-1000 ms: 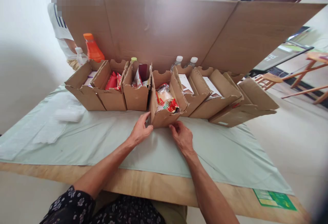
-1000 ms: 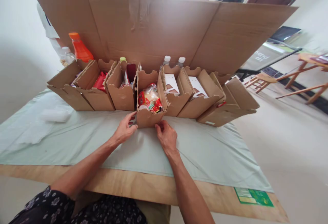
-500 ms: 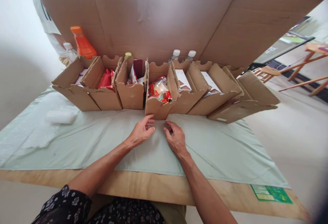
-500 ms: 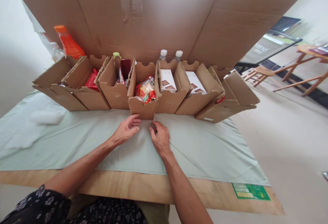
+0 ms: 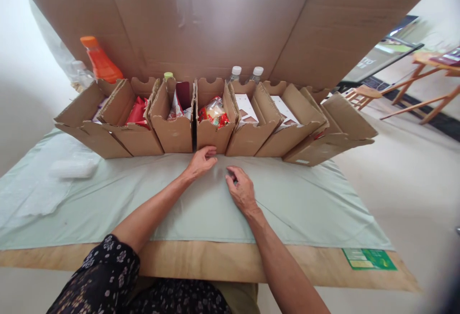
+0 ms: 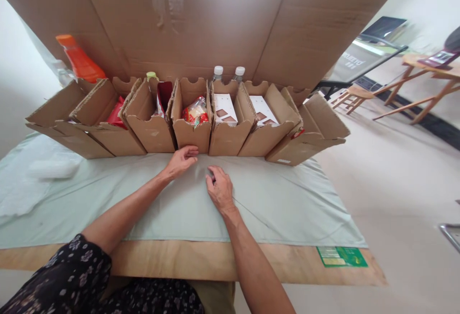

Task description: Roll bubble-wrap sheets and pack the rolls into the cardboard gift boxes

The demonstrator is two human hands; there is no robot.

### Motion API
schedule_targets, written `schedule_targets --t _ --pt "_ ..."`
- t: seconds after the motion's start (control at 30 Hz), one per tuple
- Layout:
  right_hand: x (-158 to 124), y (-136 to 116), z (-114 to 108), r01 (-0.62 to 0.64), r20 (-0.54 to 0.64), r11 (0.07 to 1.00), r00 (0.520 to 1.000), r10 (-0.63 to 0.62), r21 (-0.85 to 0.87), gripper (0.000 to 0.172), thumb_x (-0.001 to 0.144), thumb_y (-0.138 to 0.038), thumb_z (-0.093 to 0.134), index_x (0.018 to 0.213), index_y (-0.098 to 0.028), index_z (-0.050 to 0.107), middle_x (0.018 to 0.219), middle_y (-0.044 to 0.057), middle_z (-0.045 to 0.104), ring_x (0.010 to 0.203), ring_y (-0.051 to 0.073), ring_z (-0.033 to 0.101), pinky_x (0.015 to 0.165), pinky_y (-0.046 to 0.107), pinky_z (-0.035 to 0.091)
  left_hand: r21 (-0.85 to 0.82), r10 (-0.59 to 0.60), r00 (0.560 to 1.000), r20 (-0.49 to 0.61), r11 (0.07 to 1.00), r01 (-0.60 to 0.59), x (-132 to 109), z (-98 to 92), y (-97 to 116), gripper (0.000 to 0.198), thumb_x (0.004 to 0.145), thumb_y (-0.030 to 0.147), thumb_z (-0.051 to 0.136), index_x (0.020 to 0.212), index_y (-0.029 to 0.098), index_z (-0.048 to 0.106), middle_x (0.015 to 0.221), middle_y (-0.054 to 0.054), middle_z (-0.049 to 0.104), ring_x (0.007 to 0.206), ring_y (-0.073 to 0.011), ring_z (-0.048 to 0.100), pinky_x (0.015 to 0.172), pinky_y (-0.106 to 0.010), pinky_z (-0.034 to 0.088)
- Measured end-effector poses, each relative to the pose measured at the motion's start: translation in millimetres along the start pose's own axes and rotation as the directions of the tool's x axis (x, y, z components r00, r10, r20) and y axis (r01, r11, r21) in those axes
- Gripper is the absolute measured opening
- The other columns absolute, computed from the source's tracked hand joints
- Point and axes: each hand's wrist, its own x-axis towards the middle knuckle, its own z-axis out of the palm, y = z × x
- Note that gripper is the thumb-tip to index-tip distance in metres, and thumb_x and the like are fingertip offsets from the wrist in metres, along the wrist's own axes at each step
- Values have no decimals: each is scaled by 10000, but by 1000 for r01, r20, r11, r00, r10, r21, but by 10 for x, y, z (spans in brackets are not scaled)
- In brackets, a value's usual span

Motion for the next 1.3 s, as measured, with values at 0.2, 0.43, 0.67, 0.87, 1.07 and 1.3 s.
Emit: schedule_targets --t 0.2,0.43,0.67,0.87,1.07,1.3 --pt "4 24 7 -12 -13 1000 1000 12 11 272 871 -269 539 1066 -211 719 992 81 749 748 200 643 798 364 528 46 -12 1000 12 999 12 -17 -50 17 374 805 142 644 1176 117 682 1132 -143 772 1079 -243 731 1022 -424 559" --pt "18 27 7 -27 -12 998 1000 28 52 287 867 -327 536 1045 -211 729 928 74 743 757 209 645 804 371 528 105 -20 997 79 994 12 -993 -246 40 291 812 192 650 1087 154 738 1095 -116 784 1025 -250 738 943 -410 587" --pt "152 89 -12 -92 6 993 996 92 78 391 867 -424 521 1101 -180 718 934 96 746 755 223 656 727 366 544 166 227 968 105 956 -243 -1973 -421 -194 295 867 194 590 1114 196 751 1148 -112 752 1188 -250 661 1057 -434 524" --pt "658 186 -99 -99 -6 994 995 99 47 420 777 -422 594 1105 -181 698 1050 130 760 911 261 689 849 430 547 153 234 972 15 960 -234 -2003 -403 -211 259 855 187 578 1042 196 757 1070 -103 770 1060 -234 703 976 -411 557" --pt "388 175 -38 -84 35 994 996 82 68 441 776 -469 586 1088 -175 689 1056 141 754 953 268 696 891 455 545 146 200 980 2 969 -198 -2002 -415 -143 252 842 179 590 1025 209 761 1056 -87 781 1043 -229 707 964 -397 558" --pt "426 244 -8 -161 28 987 987 161 13 729 747 -523 616 1362 -133 575 1248 191 694 862 260 678 790 431 536 112 119 993 -5 987 -118 -2008 -411 -62 249 824 166 633 1026 186 778 1038 -89 777 1012 -220 705 946 -352 559"
